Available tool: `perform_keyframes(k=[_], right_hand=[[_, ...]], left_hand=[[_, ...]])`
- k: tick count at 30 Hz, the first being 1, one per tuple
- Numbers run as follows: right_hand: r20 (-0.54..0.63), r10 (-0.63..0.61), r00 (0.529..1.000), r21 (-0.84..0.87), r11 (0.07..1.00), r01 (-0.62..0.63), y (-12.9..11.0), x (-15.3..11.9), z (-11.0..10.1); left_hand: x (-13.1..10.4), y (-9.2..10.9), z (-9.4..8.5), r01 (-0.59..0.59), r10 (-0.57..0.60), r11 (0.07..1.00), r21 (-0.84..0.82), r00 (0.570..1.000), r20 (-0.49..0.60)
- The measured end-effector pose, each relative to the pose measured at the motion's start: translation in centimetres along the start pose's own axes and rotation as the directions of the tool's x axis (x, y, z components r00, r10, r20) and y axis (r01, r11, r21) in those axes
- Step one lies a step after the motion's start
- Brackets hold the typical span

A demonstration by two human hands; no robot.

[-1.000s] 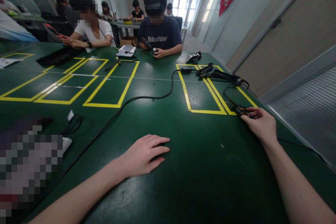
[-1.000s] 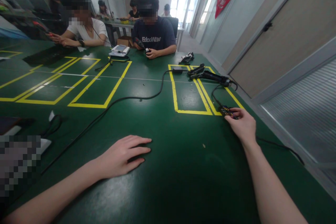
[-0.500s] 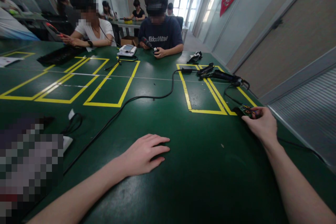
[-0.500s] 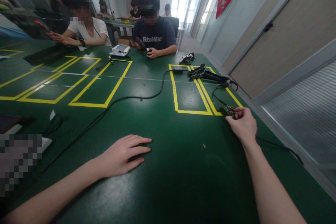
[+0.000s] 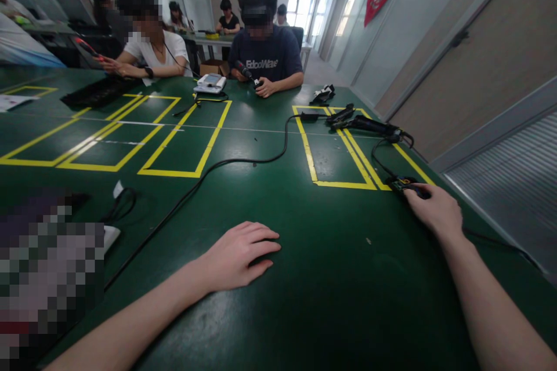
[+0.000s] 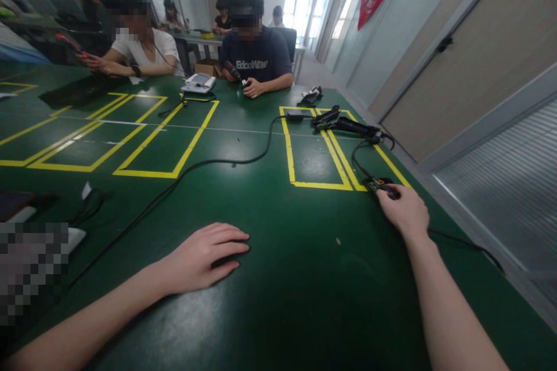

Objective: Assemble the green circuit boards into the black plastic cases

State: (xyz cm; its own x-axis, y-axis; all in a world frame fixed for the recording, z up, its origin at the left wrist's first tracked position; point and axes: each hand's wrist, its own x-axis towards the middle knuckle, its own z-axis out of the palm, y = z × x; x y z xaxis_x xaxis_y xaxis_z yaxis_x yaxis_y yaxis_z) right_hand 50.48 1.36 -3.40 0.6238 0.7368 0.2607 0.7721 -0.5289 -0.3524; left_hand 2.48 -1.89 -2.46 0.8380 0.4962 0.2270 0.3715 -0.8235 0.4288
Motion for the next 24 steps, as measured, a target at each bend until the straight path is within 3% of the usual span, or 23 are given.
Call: perform_keyframes(k=[3, 6, 9, 11, 13, 15, 18, 21, 24], right_hand=[[0.046, 0.039, 0.998, -0.037, 0.999, -0.037, -1.0, -0.5, -0.3], [0.095, -0.020, 0.995, -0.014, 1.000, 0.021, -2.1, -1.2, -0.2], [0.129, -0.148, 0.981, 0.089, 0.987, 0.137, -3.7, -2.4, 0.4], [0.142, -0.298, 0.944, 0.213, 0.940, 0.265, -5.2, -3.9, 0.9], [0.150, -0.478, 0.866, 0.351, 0.844, 0.405, -7.0, -6.1, 1.3], [0.156, -0.634, 0.758, 0.463, 0.725, 0.510, -9.0, -8.7, 1.3], [0.162, -0.823, 0.545, 0.604, 0.520, 0.604, -11.5, -12.9, 0.5], [0.172, -0.924, 0.341, 0.709, 0.357, 0.608, -12.8, -15.9, -0.6], [0.134, -0.957, 0.257, 0.713, 0.273, 0.646, -13.0, -17.1, -1.1]], left_hand=[[0.0, 0.0, 0.0, 0.008, -0.008, 1.000, -0.009, 1.000, 0.002], [0.1, 0.1, -0.1, 0.016, -0.016, 1.000, -0.011, 1.000, 0.007], [0.2, 0.1, -0.2, 0.015, -0.015, 1.000, -0.014, 1.000, 0.007], [0.2, 0.0, -0.2, 0.016, -0.016, 1.000, -0.012, 1.000, 0.008], [0.2, 0.0, -0.2, 0.014, -0.014, 1.000, -0.007, 1.000, 0.001], [0.2, -0.1, -0.1, 0.009, -0.009, 1.000, -0.007, 1.000, -0.023], [0.2, -0.1, -0.1, 0.005, -0.007, 1.000, -0.014, 0.994, -0.110], [0.3, 0.0, -0.1, -0.017, 0.010, 0.999, -0.036, 0.980, -0.199], [0.4, 0.1, 0.0, -0.052, 0.033, 0.996, -0.075, 0.973, -0.228]])
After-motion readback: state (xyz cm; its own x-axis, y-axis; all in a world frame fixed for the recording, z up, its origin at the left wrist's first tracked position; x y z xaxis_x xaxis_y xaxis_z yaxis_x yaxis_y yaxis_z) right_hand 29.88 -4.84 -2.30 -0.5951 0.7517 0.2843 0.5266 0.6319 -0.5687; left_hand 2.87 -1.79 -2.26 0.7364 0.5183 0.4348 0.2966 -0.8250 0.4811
